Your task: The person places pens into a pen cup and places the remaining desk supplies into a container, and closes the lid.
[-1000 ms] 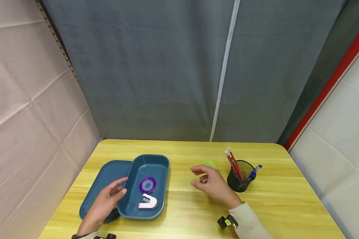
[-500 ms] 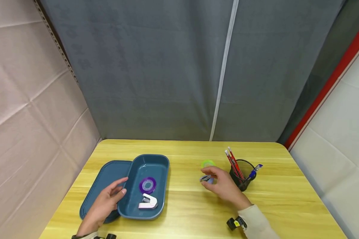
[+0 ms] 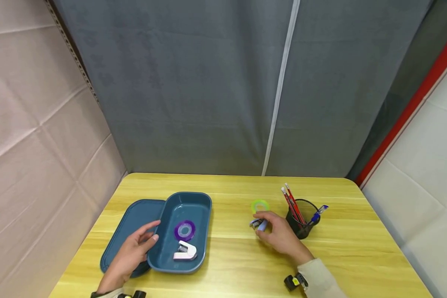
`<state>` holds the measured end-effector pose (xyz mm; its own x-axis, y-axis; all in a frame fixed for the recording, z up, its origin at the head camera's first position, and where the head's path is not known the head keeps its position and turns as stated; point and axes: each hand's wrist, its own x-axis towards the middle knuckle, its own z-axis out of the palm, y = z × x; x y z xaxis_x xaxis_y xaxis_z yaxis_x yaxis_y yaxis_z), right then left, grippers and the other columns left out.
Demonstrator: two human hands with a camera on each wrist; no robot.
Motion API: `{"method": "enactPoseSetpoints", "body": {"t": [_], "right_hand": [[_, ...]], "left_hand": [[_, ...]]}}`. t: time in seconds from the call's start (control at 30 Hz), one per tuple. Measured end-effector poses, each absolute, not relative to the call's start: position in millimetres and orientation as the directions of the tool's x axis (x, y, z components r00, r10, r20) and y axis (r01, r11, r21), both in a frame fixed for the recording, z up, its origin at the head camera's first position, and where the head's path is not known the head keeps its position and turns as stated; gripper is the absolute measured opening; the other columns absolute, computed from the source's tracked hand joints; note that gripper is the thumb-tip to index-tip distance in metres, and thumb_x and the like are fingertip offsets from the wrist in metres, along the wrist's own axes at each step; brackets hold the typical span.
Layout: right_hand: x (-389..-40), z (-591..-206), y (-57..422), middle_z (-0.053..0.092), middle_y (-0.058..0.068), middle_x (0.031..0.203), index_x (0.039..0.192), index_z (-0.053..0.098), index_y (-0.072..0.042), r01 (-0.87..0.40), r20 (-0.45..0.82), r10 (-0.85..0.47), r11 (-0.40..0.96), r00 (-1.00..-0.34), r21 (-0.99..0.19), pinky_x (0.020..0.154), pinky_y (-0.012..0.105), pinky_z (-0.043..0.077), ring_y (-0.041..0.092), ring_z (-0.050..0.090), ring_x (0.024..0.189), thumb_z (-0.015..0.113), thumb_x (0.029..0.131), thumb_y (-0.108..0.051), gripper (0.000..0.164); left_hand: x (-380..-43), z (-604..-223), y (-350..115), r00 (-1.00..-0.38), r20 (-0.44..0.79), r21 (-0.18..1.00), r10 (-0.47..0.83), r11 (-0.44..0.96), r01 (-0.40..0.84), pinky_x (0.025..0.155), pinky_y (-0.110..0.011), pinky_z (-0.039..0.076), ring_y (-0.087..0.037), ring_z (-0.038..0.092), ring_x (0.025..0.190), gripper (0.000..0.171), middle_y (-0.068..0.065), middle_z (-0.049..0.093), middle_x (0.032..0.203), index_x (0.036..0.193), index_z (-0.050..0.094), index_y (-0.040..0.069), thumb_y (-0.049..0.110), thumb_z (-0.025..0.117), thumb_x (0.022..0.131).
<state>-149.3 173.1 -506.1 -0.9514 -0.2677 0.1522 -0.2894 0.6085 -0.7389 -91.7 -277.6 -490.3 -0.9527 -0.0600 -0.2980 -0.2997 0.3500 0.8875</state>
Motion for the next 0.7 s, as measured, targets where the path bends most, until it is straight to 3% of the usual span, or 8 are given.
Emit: {"method": "enactPoseSetpoints", "body": {"t": [0.13, 0.37, 0.7], "right_hand": [[-151, -510, 172, 0.065, 0.010, 0.146, 0.130, 0.073, -0.013, -0.300, 0.157, -0.275, 0.622, -0.948, -0.723, 0.116, 0.055, 0.046, 0.037, 0.058, 0.140, 0.083, 0.090, -0.008, 0.042], [-152, -514, 172, 0.063, 0.010, 0.149, 0.131, 0.073, -0.013, -0.306, 0.147, -0.287, 0.652, -0.946, -0.693, 0.116, 0.056, 0.046, 0.039, 0.055, 0.142, 0.082, 0.090, -0.009, 0.041], [-155, -519, 173, 0.069, 0.003, 0.136, 0.130, 0.073, -0.017, -0.307, 0.144, -0.284, 0.694, -0.948, -0.651, 0.108, 0.053, 0.051, 0.032, 0.063, 0.127, 0.083, 0.089, -0.012, 0.042]], "left_hand": [[-91, -489, -277, -0.953, -0.296, 0.888, -0.059, 0.349, -0.298, 0.083, -0.042, 0.061, -0.041, 0.054, 0.139, 0.056, -0.028, 0.046, 0.160, 0.160, 0.046, 0.025, 0.031, 0.064, 0.107], [-91, -490, -277, -0.953, -0.298, 0.891, -0.064, 0.341, -0.301, 0.086, -0.047, 0.063, -0.045, 0.053, 0.141, 0.056, -0.029, 0.045, 0.160, 0.160, 0.047, 0.025, 0.030, 0.064, 0.107], [-91, -492, -277, -0.953, -0.292, 0.888, -0.074, 0.348, -0.300, 0.083, -0.044, 0.062, -0.044, 0.052, 0.141, 0.056, -0.028, 0.046, 0.160, 0.159, 0.048, 0.026, 0.032, 0.066, 0.106]]}}
